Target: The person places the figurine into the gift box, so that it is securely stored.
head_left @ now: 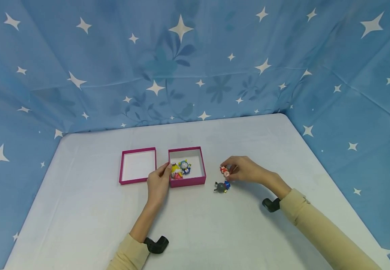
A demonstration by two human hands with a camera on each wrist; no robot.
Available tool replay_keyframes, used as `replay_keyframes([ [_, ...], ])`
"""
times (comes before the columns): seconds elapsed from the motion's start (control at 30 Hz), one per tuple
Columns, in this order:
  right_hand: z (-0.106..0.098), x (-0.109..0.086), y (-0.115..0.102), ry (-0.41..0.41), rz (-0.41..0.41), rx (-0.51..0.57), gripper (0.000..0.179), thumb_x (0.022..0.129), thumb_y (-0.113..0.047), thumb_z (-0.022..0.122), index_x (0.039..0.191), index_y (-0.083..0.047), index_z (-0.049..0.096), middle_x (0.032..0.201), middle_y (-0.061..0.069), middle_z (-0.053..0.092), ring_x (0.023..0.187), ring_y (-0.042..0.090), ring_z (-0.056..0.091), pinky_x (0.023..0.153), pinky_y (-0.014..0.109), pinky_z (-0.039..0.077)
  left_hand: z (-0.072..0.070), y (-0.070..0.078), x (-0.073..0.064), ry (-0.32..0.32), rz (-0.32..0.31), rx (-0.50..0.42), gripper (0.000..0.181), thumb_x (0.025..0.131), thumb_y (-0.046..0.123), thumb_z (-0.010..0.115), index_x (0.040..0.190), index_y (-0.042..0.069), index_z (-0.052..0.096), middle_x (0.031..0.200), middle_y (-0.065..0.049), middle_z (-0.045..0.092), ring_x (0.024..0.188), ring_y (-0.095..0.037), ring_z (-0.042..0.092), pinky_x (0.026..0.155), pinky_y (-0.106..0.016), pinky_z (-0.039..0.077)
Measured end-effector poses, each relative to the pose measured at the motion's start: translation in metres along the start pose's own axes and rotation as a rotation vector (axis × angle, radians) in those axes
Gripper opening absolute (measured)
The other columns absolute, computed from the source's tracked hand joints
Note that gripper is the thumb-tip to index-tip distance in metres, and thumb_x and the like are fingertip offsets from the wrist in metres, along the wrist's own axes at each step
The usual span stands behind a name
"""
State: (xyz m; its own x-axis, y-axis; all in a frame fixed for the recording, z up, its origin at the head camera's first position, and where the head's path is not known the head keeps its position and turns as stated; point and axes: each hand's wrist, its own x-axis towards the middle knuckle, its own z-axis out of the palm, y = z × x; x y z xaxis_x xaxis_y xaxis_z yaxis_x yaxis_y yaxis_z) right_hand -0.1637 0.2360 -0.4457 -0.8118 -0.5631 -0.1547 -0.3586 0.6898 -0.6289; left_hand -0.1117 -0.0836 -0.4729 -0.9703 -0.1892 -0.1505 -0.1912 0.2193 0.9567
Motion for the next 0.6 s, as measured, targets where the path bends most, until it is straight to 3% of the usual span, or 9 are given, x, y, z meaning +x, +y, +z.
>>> replay_keyframes([
  [0.2, 0.0001, -0.0025, 0.0011, -0.056, -0.045, -0.028, 0.05, 0.087, -0.006, 0.079, 0.135, -0.003, 0.065, 0.125, 0.01, 0.066, 0.098, 0.018, 0.069, 0.088, 0.036, 0.062, -0.0005, 0.0004, 0.0004, -0.004, -0.004, -0.009, 0.047, 0.106, 0.033, 0.056, 0.142, 0.003, 0.06, 0.146, -0.015, 0.061, 0.143, -0.03, 0.05, 0.118, -0.047, 0.041],
  [0.4, 0.0041, -0.0022, 0.0007, -0.025, -0.094, -0.121, 0.049, 0.089, -0.006, 0.078, 0.136, -0.002, 0.064, 0.124, 0.01, 0.066, 0.096, 0.016, 0.065, 0.088, 0.033, 0.061, -0.0012, 0.0003, -0.0001, -0.01, -0.015, -0.01, 0.047, 0.106, 0.033, 0.056, 0.143, 0.004, 0.06, 0.146, -0.014, 0.06, 0.143, -0.03, 0.05, 0.119, -0.047, 0.041],
  [0.6, 0.0064, -0.004, 0.001, 0.015, -0.077, -0.161, 0.052, 0.087, -0.011, 0.08, 0.135, -0.001, 0.064, 0.118, 0.008, 0.065, 0.095, 0.014, 0.062, 0.085, 0.03, 0.06, -0.0017, -0.0006, 0.0002, -0.016, -0.004, -0.014, 0.047, 0.106, 0.033, 0.056, 0.143, 0.004, 0.06, 0.146, -0.015, 0.06, 0.142, -0.032, 0.05, 0.119, -0.048, 0.041],
])
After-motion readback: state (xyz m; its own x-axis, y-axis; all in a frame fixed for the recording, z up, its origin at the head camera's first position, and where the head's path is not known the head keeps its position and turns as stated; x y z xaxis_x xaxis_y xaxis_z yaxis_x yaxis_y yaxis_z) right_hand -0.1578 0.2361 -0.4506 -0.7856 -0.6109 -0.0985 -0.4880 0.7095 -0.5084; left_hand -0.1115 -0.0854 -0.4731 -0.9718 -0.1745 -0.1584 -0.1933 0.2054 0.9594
